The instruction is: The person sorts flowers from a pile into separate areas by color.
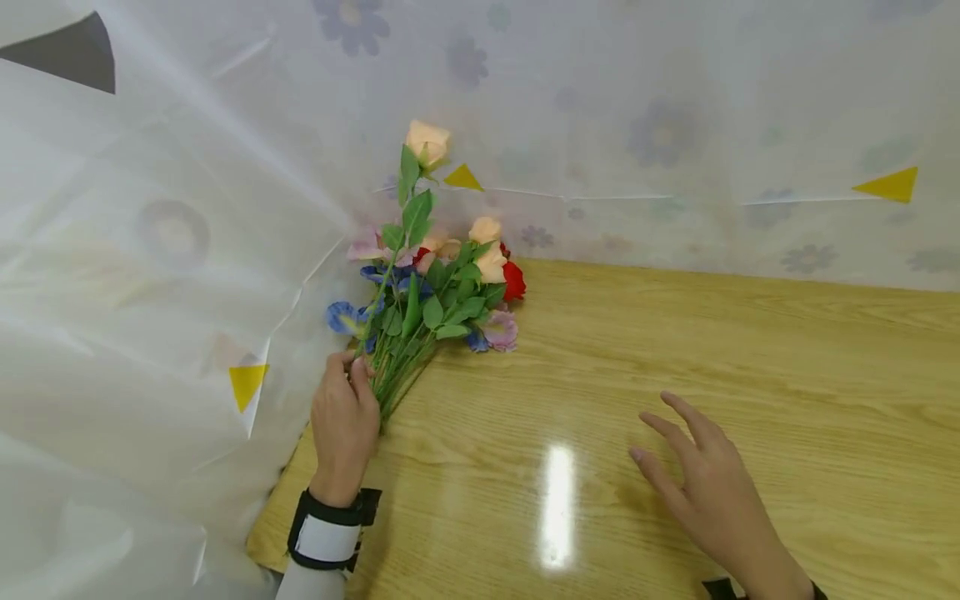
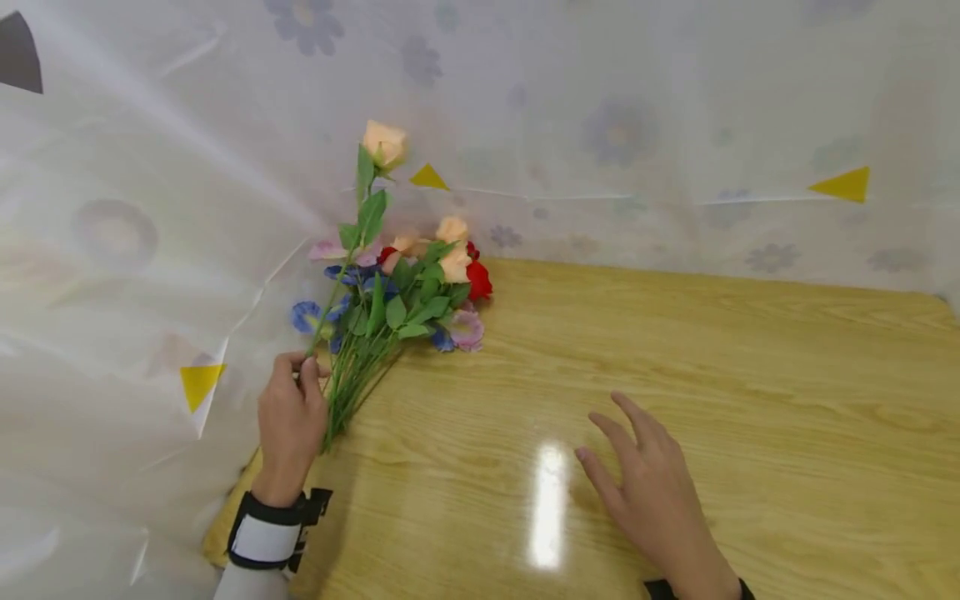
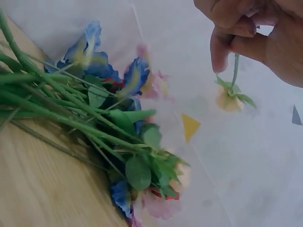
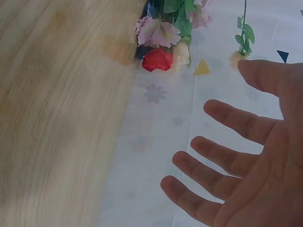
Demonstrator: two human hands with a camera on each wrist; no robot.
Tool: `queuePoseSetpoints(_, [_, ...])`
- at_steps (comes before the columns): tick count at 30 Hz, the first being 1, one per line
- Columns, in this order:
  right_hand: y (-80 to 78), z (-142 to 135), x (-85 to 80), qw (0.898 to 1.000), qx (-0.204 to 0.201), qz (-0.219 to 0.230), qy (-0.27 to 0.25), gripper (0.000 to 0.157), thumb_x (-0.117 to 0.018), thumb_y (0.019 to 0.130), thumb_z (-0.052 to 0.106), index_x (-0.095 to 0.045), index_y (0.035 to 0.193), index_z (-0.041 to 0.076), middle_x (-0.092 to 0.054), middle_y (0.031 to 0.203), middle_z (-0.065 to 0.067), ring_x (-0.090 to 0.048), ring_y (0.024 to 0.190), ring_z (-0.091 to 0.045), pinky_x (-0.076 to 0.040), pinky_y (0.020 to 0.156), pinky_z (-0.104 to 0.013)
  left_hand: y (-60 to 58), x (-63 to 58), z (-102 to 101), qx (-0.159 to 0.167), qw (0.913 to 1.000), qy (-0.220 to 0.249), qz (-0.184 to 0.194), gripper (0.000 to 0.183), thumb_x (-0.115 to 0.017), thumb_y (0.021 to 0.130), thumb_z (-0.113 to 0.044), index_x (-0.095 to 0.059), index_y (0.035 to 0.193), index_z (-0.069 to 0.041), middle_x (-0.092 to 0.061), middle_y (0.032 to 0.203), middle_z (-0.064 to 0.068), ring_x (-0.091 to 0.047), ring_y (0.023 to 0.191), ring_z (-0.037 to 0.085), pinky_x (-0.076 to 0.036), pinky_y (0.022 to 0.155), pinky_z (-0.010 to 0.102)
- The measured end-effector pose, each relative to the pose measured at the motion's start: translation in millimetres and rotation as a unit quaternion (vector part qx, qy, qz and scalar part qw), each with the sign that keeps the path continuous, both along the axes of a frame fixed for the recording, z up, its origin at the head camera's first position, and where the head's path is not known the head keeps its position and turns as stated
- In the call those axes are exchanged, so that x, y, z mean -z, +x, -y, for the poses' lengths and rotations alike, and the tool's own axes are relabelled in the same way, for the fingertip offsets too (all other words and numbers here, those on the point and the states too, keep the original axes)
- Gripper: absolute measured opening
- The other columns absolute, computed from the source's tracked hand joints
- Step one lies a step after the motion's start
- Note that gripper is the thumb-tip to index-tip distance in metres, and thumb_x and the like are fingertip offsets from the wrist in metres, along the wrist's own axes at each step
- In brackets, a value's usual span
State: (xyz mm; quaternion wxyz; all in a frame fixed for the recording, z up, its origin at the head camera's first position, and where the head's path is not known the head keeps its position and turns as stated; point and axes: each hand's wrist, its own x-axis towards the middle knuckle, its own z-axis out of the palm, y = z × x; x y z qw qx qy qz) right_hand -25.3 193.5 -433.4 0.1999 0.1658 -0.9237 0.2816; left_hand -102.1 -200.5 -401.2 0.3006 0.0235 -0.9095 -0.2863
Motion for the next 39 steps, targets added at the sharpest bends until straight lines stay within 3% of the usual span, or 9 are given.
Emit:
queuePoseSetpoints(6, [-0.1, 7, 2.4, 1.0, -0.009, 0.006, -0.005, 0.042, -0.076, 0.086, 0.021, -0.064, 0.122, 0.004, -0.049, 0.14, -0.018, -0.051, 0.12, -0.042, -0.042, 0.088, -0.064, 2.7, -3.5, -19, 0.076, 0.9949, 0.059, -0.03, 0.022, -0.043, 0.105, -0.012, -0.055, 0.113, 0.005, -0.067, 0.088, 0.008, -0.052, 0.056, 0.018, -0.04, 0.049, 0.03])
queuePoseSetpoints(10, [-0.6, 22, -1.4, 0.999, -0.034, 0.025, -0.028, 0.042, -0.073, 0.089, 0.02, -0.062, 0.127, 0.009, -0.055, 0.134, -0.008, -0.055, 0.118, -0.029, -0.048, 0.089, -0.052, 9.1, -2.1, -50, 0.193, 0.9703, 0.139, -0.044, 0.019, -0.039, 0.105, -0.005, -0.052, 0.115, 0.003, -0.067, 0.09, 0.007, -0.051, 0.057, 0.014, -0.042, 0.052, 0.027])
queuePoseSetpoints(13, [-1.9, 38, -7.1, 0.994, -0.062, 0.037, -0.077, 0.037, -0.069, 0.092, 0.015, -0.061, 0.128, 0.012, -0.061, 0.125, 0.003, -0.06, 0.108, -0.016, -0.052, 0.084, -0.037, 17.6, -2.9, -80, 0.312, 0.9149, 0.257, 0.008, 0.019, -0.035, 0.106, -0.006, -0.049, 0.118, 0.001, -0.067, 0.095, 0.01, -0.053, 0.065, 0.013, -0.044, 0.06, 0.024])
queuePoseSetpoints(18, [-4.5, 64, -16.6, 0.973, -0.116, 0.08, -0.182, 0.028, -0.061, 0.097, 0.008, -0.061, 0.125, 0.01, -0.064, 0.117, 0.008, -0.063, 0.096, -0.009, -0.054, 0.081, -0.03, 30.9, -7.8, -127, 0.439, 0.7868, 0.404, 0.159, 0.024, -0.036, 0.108, -0.017, -0.048, 0.117, 0.001, -0.064, 0.115, 0.015, -0.058, 0.107, 0.024, -0.046, 0.091, 0.034])
queuePoseSetpoints(23, [0.5, 78, -19.9, 0.927, -0.167, 0.178, -0.286, 0.026, -0.046, 0.104, 0.01, -0.057, 0.128, 0.008, -0.065, 0.118, 0.002, -0.064, 0.1, -0.013, -0.054, 0.084, -0.03, 39.7, -4.6, -153, 0.459, 0.7272, 0.439, 0.261, 0.03, -0.047, 0.104, -0.023, -0.053, 0.122, 0.001, -0.058, 0.128, 0.008, -0.06, 0.099, 0.015, -0.049, 0.078, 0.027])
queuePoseSetpoints(25, [2.8, 78, -19.3, 0.902, -0.194, 0.206, -0.326, 0.025, -0.04, 0.106, 0.008, -0.055, 0.126, 0.006, -0.066, 0.109, -0.003, -0.065, 0.092, -0.015, -0.055, 0.078, -0.029, 41.5, -0.6, -157, 0.453, 0.7336, 0.429, 0.269, 0.028, -0.05, 0.103, -0.022, -0.057, 0.122, -0.003, -0.061, 0.123, 0.005, -0.06, 0.086, 0.011, -0.049, 0.07, 0.024])
queuePoseSetpoints(29, [4.6, 73, -16.4, 0.884, -0.212, 0.213, -0.359, 0.023, -0.032, 0.107, 0.005, -0.052, 0.117, 0.001, -0.053, 0.083, -0.011, -0.05, 0.063, -0.017, -0.047, 0.054, -0.029, 40.8, 6.2, -157, 0.444, 0.7979, 0.337, 0.229, 0.025, -0.055, 0.101, -0.024, -0.062, 0.124, -0.016, -0.062, 0.119, -0.002, -0.06, 0.097, 0.01, -0.048, 0.088, 0.033])
queuePoseSetpoints(32, [6.7, 63, -12.5, 0.908, -0.164, 0.193, -0.333, 0.023, -0.031, 0.107, 0.005, -0.053, 0.115, 0.004, -0.042, 0.072, -0.007, -0.035, 0.05, -0.01, -0.036, 0.043, -0.028, 39.1, 9.4, -153, 0.424, 0.8524, 0.236, 0.195, 0.032, -0.054, 0.101, -0.031, -0.057, 0.13, -0.02, -0.056, 0.129, -0.005, -0.051, 0.119, 0.014, -0.041, 0.101, 0.039])
queuePoseSetpoints(39, [16.9, 10, -2.2, 0.965, 0.058, 0.158, -0.2, 0.027, -0.035, 0.108, 0.017, -0.059, 0.114, 0.007, -0.037, 0.063, 0.002, -0.03, 0.043, -0.003, -0.034, 0.038, -0.025, 26.2, 20.9, -108, 0.276, 0.938, 0.102, 0.184, 0.039, -0.058, 0.099, -0.028, -0.054, 0.132, -0.009, -0.053, 0.127, 0.011, -0.051, 0.117, 0.028, -0.045, 0.094, 0.046])
